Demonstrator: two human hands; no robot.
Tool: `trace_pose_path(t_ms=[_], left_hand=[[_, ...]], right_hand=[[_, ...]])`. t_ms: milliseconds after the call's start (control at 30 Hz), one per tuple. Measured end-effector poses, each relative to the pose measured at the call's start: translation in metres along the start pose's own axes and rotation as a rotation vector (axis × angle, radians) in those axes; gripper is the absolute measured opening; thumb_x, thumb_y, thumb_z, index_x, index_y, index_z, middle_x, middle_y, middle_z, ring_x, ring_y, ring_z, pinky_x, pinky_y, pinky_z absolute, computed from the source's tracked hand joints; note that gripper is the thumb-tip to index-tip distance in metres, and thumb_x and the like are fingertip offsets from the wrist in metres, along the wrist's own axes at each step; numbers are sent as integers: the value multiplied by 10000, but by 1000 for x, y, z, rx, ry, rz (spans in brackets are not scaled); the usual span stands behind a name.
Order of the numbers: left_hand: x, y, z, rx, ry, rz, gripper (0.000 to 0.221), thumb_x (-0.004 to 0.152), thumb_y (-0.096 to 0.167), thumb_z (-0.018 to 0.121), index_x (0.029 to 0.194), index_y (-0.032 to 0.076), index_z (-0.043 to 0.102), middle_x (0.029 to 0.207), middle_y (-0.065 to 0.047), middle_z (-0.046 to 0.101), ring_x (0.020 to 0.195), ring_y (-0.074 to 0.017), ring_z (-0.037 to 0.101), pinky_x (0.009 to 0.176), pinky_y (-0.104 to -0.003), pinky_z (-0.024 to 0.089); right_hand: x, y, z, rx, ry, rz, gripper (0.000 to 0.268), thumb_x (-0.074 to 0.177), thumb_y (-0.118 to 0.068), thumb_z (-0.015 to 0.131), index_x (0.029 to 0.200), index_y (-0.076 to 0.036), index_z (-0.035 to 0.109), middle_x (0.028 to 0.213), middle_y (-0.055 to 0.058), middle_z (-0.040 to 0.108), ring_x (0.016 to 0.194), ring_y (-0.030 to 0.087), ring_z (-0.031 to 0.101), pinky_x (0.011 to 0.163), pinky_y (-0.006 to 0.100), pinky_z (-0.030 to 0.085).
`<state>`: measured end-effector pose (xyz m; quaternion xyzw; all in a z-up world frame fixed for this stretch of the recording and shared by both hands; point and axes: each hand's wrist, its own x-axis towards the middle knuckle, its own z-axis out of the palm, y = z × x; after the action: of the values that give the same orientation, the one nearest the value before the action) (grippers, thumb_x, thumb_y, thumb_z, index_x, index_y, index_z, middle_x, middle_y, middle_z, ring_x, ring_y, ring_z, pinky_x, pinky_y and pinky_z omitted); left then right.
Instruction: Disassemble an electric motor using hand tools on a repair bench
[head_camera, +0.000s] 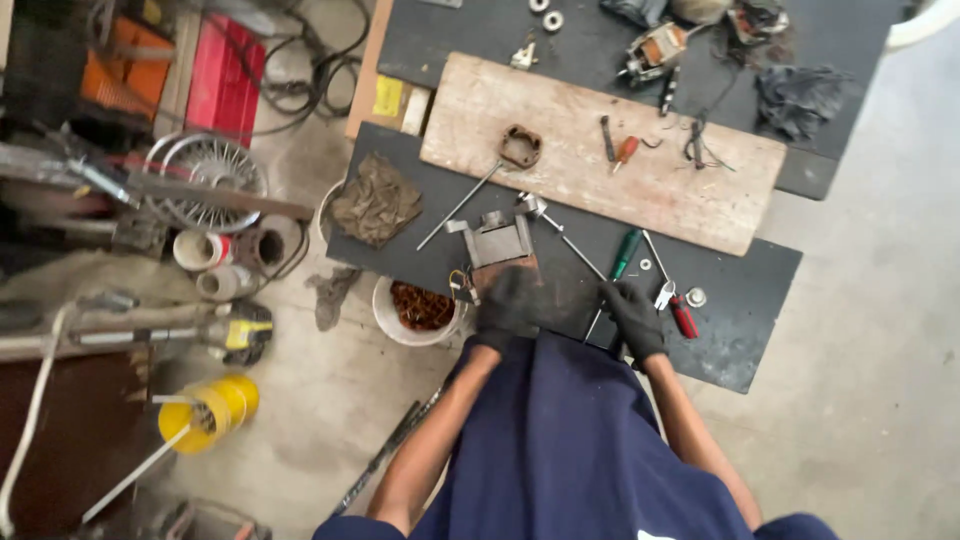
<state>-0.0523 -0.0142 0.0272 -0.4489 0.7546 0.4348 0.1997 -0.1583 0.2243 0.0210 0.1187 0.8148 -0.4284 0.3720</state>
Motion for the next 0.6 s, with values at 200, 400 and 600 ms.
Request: trace_pose_path(t_ms=[200, 400, 600], left_hand=[[68, -72, -71, -944, 199, -108, 518, 910, 615, 549, 818, 153, 762, 595, -49, 572, 462, -174, 571, 392, -249, 441], [125, -16, -100, -594, -116, -208, 875, 888, 862, 418, 1094, 84, 761, 893, -116, 754, 768, -230, 733, 652, -360, 655], [150, -16, -94, 473, 58, 301, 219, 867, 348, 663, 857, 135, 610, 837, -55, 744, 907, -263, 771, 758, -425, 636]], right_hand=[[59, -76, 16, 408, -230, 105, 545, 871, -625, 758, 1072, -119, 723, 927, 89, 744, 768, 200, 738, 636, 291, 571], [21, -233, 48, -67, -527, 177, 774, 843, -835, 461, 898, -86, 646, 651, 16, 561, 500, 119, 539, 405, 207, 321], [54, -210, 76, 59, -390, 192, 480, 793, -593, 651, 759, -114, 657, 577, 58, 483, 452, 194, 465, 386, 276, 300]])
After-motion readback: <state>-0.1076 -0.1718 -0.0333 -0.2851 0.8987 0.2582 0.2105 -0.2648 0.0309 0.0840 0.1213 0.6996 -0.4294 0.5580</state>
